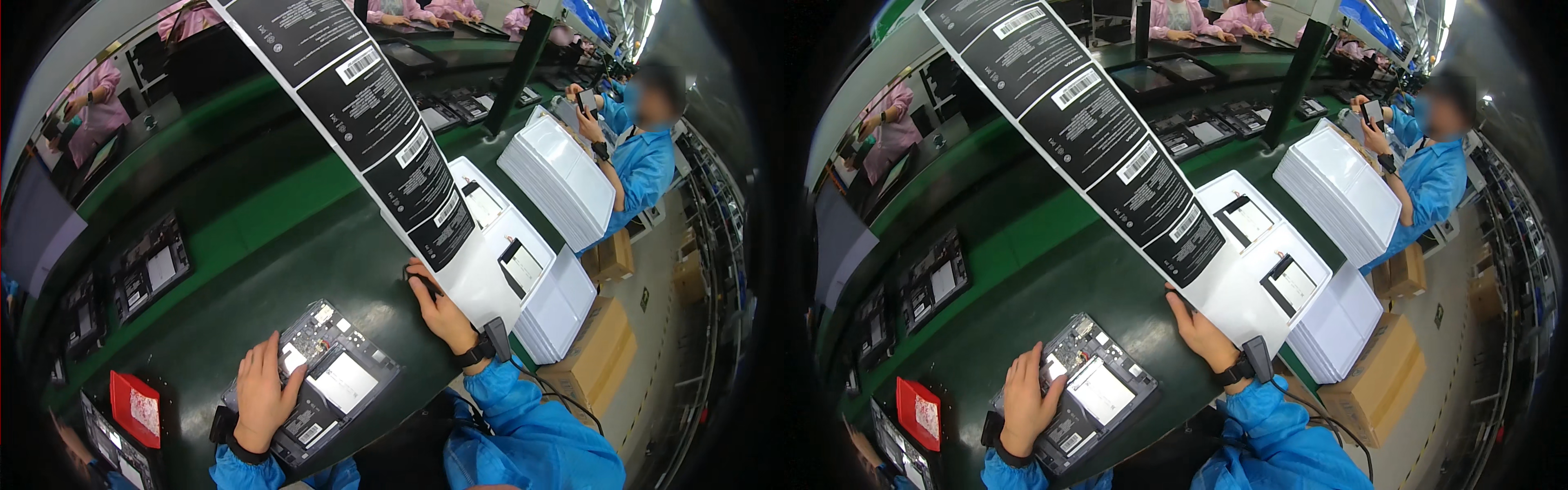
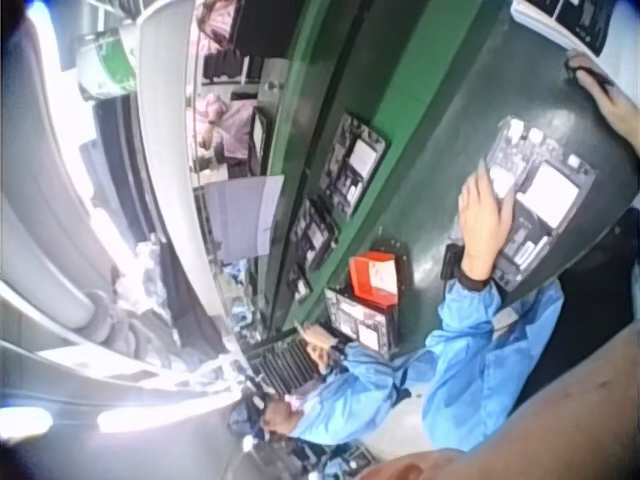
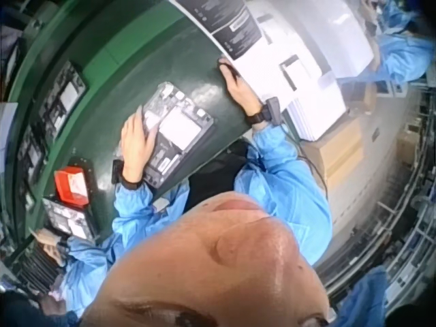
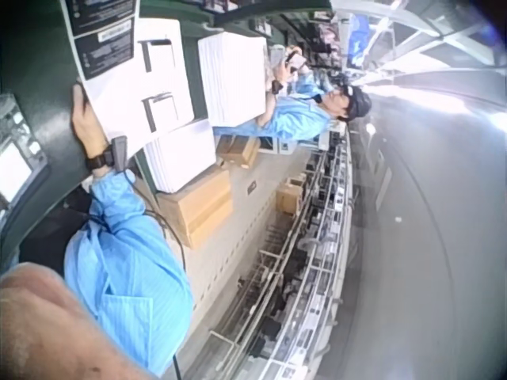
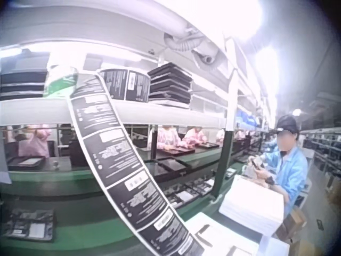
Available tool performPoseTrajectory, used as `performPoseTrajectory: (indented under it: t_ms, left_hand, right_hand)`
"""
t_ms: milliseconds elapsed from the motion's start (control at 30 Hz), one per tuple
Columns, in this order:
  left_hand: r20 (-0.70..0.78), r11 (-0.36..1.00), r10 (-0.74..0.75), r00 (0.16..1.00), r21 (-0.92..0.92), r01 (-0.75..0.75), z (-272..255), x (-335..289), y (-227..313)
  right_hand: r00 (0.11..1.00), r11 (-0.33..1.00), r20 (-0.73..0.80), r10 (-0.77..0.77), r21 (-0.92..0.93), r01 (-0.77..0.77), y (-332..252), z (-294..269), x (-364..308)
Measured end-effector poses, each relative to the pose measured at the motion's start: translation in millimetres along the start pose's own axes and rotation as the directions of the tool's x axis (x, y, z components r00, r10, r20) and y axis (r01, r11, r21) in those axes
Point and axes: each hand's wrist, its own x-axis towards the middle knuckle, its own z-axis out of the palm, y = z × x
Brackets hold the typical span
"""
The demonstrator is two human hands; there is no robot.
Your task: Connecting internal ribbon cables and components inside a tablet or laptop device on a factory assembly line.
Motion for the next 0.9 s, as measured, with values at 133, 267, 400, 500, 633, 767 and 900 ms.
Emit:
performPoseTrajectory:
  t_ms: [133, 267, 400, 500, 633, 767, 900]
  left_hand:
    - [-0.068, 0.987, -0.14, 0.988, -0.084, 0.135, 5.8, 4.5, -1.9]
    - [-0.095, 0.985, -0.144, 0.985, -0.105, 0.134, 9.3, 6.4, 0.1]
    - [-0.025, 0.985, -0.095, 0.995, -0.144, 0.09, 6.4, -6.6, 24.5]
    - [0.028, 0.982, -0.138, 0.99, -0.128, 0.14, 4.6, -12.7, 28.1]
    - [0.134, 0.958, -0.137, 0.981, -0.235, 0.166, -5.0, -20.4, 18.6]
    - [0.171, 0.95, -0.135, 0.976, -0.259, 0.177, -4.6, -14.2, 11.3]
    - [0.174, 0.949, -0.075, 0.982, -0.289, 0.123, 0.5, -12.2, 14.8]
  right_hand:
    - [1.0, 1.0, -0.013, -0.006, 0.02, 0.006, 3.1, -0.5, 4.6]
    - [0.997, 0.982, 0.048, 0.058, 0.175, -0.065, -21.0, 2.4, -14.1]
    - [0.998, 0.99, 0.065, -0.023, 0.139, 0.014, -62.0, -19.0, -45.2]
    - [0.979, 0.964, -0.09, 0.182, 0.21, -0.16, -44.2, -31.4, -10.0]
    - [0.95, 0.98, -0.311, 0.024, 0.196, 0.04, -26.1, -67.7, 1.9]
    - [0.996, 0.982, -0.083, 0.044, 0.184, -0.028, 23.7, -47.6, -5.0]
    - [0.953, 0.953, -0.294, 0.067, 0.302, 0.026, -27.3, -54.8, -11.8]
